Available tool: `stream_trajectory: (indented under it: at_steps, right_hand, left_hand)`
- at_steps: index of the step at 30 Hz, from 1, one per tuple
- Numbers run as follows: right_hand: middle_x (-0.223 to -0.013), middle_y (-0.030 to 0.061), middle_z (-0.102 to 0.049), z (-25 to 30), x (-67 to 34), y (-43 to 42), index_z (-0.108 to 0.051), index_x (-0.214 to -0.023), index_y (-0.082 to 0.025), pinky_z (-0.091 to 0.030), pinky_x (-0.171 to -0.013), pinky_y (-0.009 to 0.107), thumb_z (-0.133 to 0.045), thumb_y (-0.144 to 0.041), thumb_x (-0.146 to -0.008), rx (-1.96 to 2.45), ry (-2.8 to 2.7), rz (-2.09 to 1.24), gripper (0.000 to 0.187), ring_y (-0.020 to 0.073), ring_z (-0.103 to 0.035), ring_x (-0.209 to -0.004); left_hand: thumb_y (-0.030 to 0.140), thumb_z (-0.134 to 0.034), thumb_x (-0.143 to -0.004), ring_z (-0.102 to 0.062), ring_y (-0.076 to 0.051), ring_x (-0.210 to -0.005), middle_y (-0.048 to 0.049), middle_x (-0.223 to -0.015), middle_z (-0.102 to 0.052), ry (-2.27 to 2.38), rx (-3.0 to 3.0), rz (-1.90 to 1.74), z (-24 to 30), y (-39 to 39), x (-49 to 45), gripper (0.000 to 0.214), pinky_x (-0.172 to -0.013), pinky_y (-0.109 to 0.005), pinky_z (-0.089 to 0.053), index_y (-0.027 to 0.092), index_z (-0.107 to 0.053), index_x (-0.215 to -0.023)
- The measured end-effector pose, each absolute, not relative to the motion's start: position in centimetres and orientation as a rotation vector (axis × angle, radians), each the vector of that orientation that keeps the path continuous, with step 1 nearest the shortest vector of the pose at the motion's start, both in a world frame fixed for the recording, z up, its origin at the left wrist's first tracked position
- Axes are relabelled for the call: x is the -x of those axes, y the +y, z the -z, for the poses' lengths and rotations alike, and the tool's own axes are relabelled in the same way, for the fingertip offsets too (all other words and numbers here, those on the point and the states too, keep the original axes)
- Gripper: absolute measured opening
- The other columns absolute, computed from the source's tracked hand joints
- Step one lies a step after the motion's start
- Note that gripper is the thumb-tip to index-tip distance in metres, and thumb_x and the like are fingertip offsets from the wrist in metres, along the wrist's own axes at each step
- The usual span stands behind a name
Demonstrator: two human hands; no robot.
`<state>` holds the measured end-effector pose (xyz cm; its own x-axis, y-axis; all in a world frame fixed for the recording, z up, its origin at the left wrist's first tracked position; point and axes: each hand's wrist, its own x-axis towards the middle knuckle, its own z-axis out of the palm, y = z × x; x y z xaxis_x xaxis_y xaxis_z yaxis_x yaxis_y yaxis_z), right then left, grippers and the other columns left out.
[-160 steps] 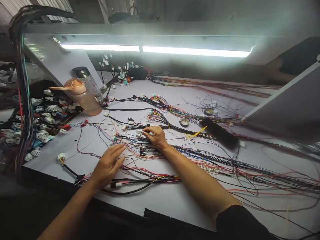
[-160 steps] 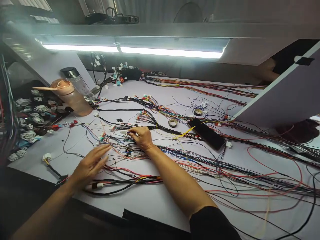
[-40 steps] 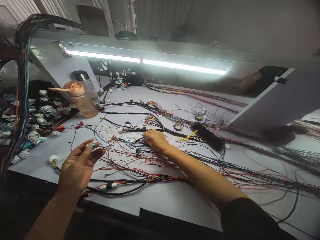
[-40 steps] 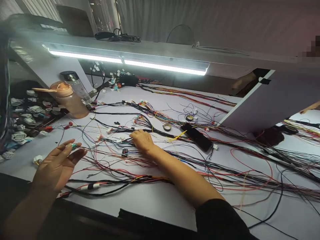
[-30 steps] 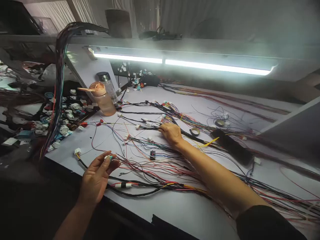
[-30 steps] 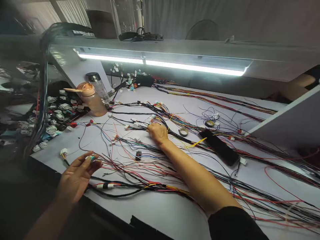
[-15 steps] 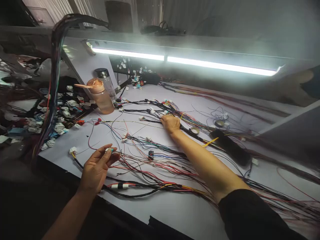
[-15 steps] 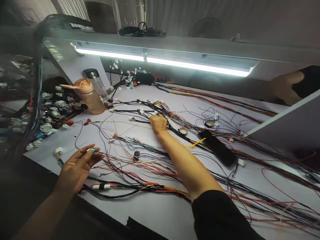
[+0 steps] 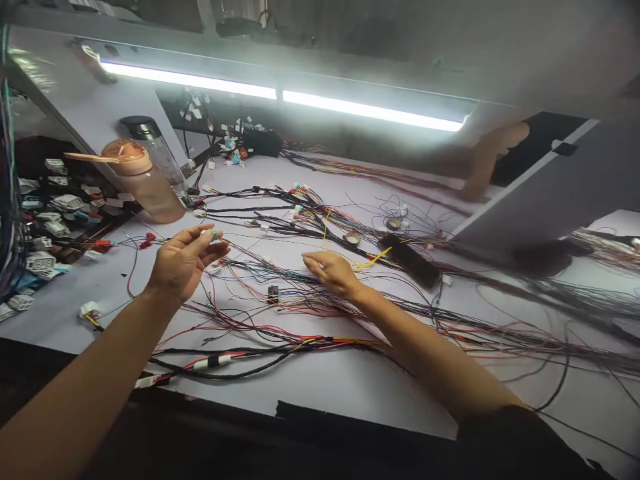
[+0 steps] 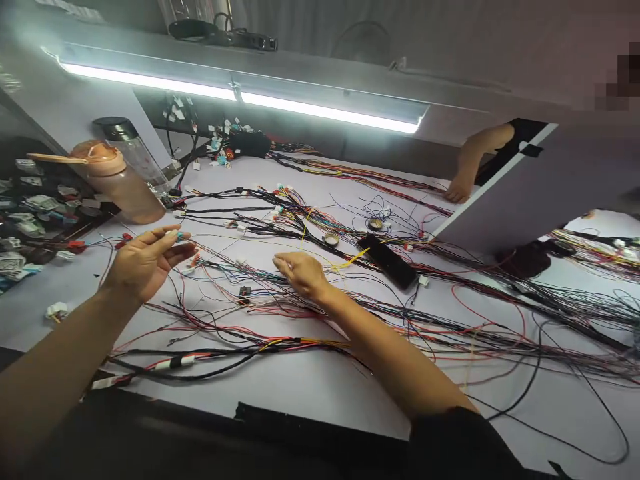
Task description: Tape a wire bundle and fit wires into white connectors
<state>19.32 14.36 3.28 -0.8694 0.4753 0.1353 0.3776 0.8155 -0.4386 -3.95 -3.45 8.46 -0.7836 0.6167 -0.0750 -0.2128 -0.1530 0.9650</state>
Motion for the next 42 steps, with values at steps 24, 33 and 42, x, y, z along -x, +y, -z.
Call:
stream_trajectory:
  at_steps: [24,33,42]
  right_hand:
    - [-0.100,0.0015,-0.075,-4.0,-21.9,13.5,-0.071,-0.105,-0.025,-0.037,-0.080,0.027,-0.049,-0.033,-0.101,0.744,-2.742,-0.619,0.024,0.0151,-0.065,-0.090]
    - [-0.109,0.0037,-0.072,0.7,-21.4,10.4,-0.069,-0.104,-0.021,-0.037,-0.077,0.031,-0.058,-0.026,-0.096,0.290,-2.578,-0.385,0.015,0.0186,-0.057,-0.094]
    - [-0.107,0.0029,-0.072,2.3,-21.3,9.7,-0.068,-0.109,-0.025,-0.041,-0.083,0.033,-0.053,-0.027,-0.099,0.129,-2.558,-0.443,0.018,0.0171,-0.059,-0.096]
  left_hand:
    - [0.059,-0.066,-0.073,-0.063,-0.021,-0.087,-0.0065,-0.099,-0.069,2.065,-1.562,-0.816,-3.3,-1.6,3.8,0.055,-0.081,-0.034,-0.051,0.022,-0.071,-0.113]
    - [0.060,-0.056,-0.086,-0.066,-0.025,-0.102,-0.0103,-0.114,-0.072,2.212,-1.526,-0.938,-1.5,-5.0,2.8,0.054,-0.096,-0.040,-0.049,0.021,-0.068,-0.121]
    - [0.050,-0.055,-0.090,-0.070,-0.024,-0.096,-0.0064,-0.101,-0.076,2.264,-1.627,-1.099,0.2,-5.3,2.4,0.034,-0.094,-0.039,-0.051,0.023,-0.074,-0.102]
